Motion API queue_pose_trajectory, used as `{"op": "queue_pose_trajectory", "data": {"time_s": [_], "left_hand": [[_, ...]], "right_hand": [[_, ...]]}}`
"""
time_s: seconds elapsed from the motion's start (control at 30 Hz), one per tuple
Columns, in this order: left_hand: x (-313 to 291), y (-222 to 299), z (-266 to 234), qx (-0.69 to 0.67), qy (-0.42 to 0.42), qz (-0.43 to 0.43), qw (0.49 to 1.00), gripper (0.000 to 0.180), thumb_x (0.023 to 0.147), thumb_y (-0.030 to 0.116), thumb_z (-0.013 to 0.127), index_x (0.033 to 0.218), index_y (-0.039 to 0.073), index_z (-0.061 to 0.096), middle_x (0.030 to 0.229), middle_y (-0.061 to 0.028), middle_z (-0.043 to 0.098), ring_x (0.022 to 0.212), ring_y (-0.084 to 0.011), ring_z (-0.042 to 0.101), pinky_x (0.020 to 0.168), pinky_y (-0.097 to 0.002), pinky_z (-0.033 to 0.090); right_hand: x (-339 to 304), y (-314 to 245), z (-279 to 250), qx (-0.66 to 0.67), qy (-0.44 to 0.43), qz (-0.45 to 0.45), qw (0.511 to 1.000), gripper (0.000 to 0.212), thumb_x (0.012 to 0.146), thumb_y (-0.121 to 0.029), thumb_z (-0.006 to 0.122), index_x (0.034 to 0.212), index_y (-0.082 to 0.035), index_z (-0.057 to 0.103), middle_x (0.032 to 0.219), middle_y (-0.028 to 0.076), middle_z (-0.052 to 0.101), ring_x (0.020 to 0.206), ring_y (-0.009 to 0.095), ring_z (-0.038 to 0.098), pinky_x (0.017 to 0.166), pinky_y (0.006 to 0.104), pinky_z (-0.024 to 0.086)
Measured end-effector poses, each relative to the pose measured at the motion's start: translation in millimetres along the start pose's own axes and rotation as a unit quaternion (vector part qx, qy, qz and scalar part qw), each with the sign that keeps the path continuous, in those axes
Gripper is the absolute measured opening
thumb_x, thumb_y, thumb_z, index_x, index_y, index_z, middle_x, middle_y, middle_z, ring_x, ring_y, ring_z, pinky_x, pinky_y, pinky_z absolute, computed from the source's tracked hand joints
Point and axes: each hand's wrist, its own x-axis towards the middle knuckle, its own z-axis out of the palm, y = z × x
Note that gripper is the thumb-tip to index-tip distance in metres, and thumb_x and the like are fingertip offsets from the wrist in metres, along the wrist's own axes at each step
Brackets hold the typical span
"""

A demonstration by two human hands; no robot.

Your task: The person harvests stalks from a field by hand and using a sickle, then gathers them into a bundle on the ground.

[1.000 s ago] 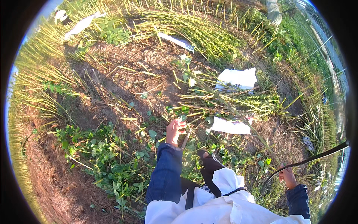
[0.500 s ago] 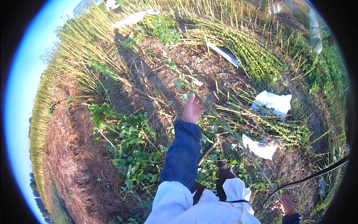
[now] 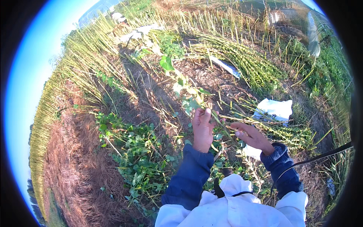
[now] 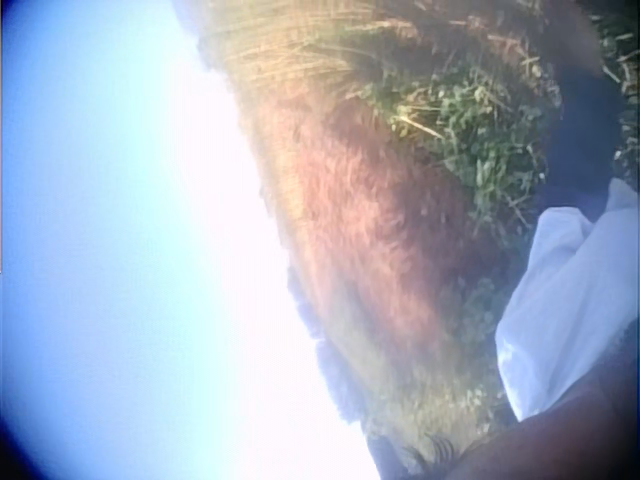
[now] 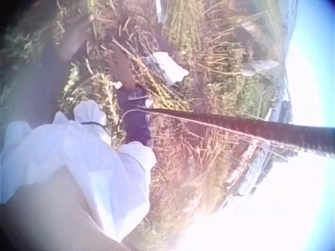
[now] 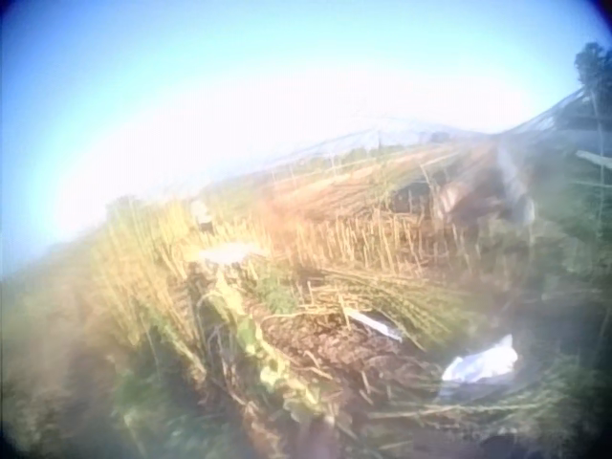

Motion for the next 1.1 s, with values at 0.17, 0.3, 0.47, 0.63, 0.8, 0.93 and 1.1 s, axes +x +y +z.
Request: {"op": "queue_pose_trajectory", "data": {"time_s": [0.17, 0.3, 0.47, 0.63, 0.8, 0.93, 1.1], "left_hand": [[-17.1, 13.8, 19.7, 0.075, 0.036, 0.072, 0.994, 0.010, 0.091, 0.013, 0.057, 0.094, 0.006, 0.050, 0.091, -0.0060, 0.059, 0.087, -0.0178, 0.062, 0.068, -0.0335, 0.057], [-25.4, 42.7, -2.4, 0.395, 0.032, 0.156, 0.905, 0.022, 0.092, 0.013, 0.056, 0.110, 0.001, 0.051, 0.097, -0.0084, 0.060, 0.085, -0.0131, 0.062, 0.070, -0.0245, 0.052], [-42.9, 106.0, -23.6, 0.433, 0.071, 0.213, 0.873, 0.033, 0.091, 0.005, 0.049, 0.123, 0.000, 0.048, 0.120, -0.0104, 0.053, 0.101, -0.0147, 0.056, 0.086, -0.0271, 0.044], [-47.9, 101.1, -57.6, 0.347, -0.092, 0.061, 0.931, 0.024, 0.096, 0.017, 0.047, 0.116, 0.003, 0.049, 0.084, -0.0038, 0.059, 0.084, -0.0125, 0.057, 0.079, -0.0276, 0.045], [-84.6, 102.2, -87.7, 0.325, -0.020, -0.068, 0.943, 0.017, 0.096, 0.019, 0.048, 0.105, 0.006, 0.053, 0.071, -0.0033, 0.054, 0.067, -0.0156, 0.055, 0.060, -0.0311, 0.046], [-92.0, 159.4, -98.4, 0.799, 0.029, 0.175, 0.574, 0.010, 0.088, 0.014, 0.054, 0.095, 0.011, 0.059, 0.074, -0.0090, 0.058, 0.063, -0.0269, 0.057, 0.058, -0.0377, 0.047], [-47.1, 259.0, -49.1, 0.916, -0.096, 0.278, 0.272, 0.014, 0.071, 0.013, 0.060, 0.085, 0.013, 0.064, 0.074, -0.0059, 0.058, 0.070, -0.0258, 0.061, 0.061, -0.0401, 0.048]], "right_hand": [[62.4, -25.6, 33.5, 0.221, -0.051, 0.028, 0.973, 0.041, 0.095, -0.033, 0.048, 0.119, -0.001, 0.050, 0.087, 0.006, 0.056, 0.065, 0.011, 0.058, 0.058, 0.0266, 0.048], [71.7, -36.5, 42.1, 0.203, -0.008, 0.074, 0.976, 0.032, 0.098, -0.034, 0.043, 0.102, -0.002, 0.050, 0.067, 0.000, 0.044, 0.055, 0.007, 0.049, 0.046, 0.0209, 0.039], [91.1, -55.8, 53.5, 0.268, -0.074, 0.050, 0.959, 0.027, 0.098, -0.034, 0.044, 0.089, -0.009, 0.051, 0.057, -0.005, 0.036, 0.049, 0.004, 0.045, 0.042, 0.0182, 0.035], [94.6, -55.4, 72.8, 0.237, -0.032, -0.005, 0.971, 0.028, 0.097, -0.023, 0.047, 0.116, -0.004, 0.054, 0.062, -0.005, 0.044, 0.048, 0.003, 0.043, 0.042, 0.0201, 0.036], [110.2, -40.9, 56.0, -0.215, 0.159, -0.127, 0.955, 0.020, 0.093, -0.023, 0.051, 0.088, -0.004, 0.054, 0.055, 0.008, 0.048, 0.049, 0.018, 0.050, 0.047, 0.0343, 0.039], [112.4, -20.6, 56.7, -0.440, 0.064, -0.128, 0.887, 0.020, 0.090, -0.025, 0.053, 0.094, -0.006, 0.054, 0.062, 0.018, 0.056, 0.058, 0.035, 0.059, 0.051, 0.0445, 0.043], [98.8, -54.5, 64.9, -0.527, -0.068, -0.188, 0.826, 0.020, 0.087, -0.030, 0.057, 0.090, -0.011, 0.054, 0.062, 0.009, 0.058, 0.056, 0.029, 0.060, 0.049, 0.0404, 0.044]]}}
